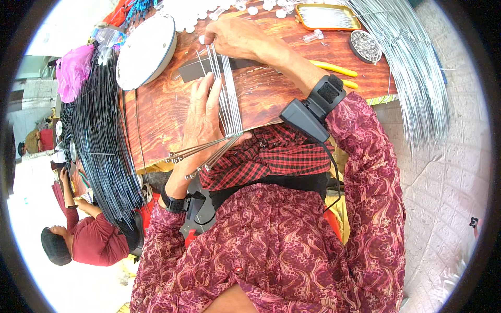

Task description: The person cuts metal rods with pliers, gathers a bundle of rods to thread through a plastic cap, and then fans them out to slide a plastic sleeve over the group.

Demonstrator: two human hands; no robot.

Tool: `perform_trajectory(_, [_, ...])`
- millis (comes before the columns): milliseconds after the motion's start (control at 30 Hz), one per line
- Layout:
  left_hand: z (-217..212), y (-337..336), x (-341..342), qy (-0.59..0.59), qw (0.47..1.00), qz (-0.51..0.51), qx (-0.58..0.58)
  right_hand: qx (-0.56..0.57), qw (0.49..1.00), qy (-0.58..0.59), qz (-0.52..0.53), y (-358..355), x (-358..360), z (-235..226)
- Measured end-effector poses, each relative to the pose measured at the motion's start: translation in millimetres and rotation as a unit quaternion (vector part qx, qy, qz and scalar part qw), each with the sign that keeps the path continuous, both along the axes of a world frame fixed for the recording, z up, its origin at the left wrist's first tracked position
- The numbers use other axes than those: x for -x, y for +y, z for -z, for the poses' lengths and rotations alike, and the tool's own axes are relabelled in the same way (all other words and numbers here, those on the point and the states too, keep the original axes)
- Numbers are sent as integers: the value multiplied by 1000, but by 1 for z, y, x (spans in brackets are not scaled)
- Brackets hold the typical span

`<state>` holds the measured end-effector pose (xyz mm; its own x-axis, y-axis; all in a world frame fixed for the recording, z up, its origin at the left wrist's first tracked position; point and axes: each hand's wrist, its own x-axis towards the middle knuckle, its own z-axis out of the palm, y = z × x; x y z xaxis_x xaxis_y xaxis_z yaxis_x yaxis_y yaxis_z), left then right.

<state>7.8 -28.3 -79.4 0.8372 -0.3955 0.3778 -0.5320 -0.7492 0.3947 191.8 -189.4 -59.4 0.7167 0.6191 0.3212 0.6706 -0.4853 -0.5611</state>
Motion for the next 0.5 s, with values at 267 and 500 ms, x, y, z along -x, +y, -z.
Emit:
perform_trajectory(267, [1,0,0,5,1000,-8,-15,-25,999,-39,2,1,-8,6])
perform_trajectory(500, [0,-2,-2,10,1000,1,-18,-53,997,-45,15,-9,-14,13])
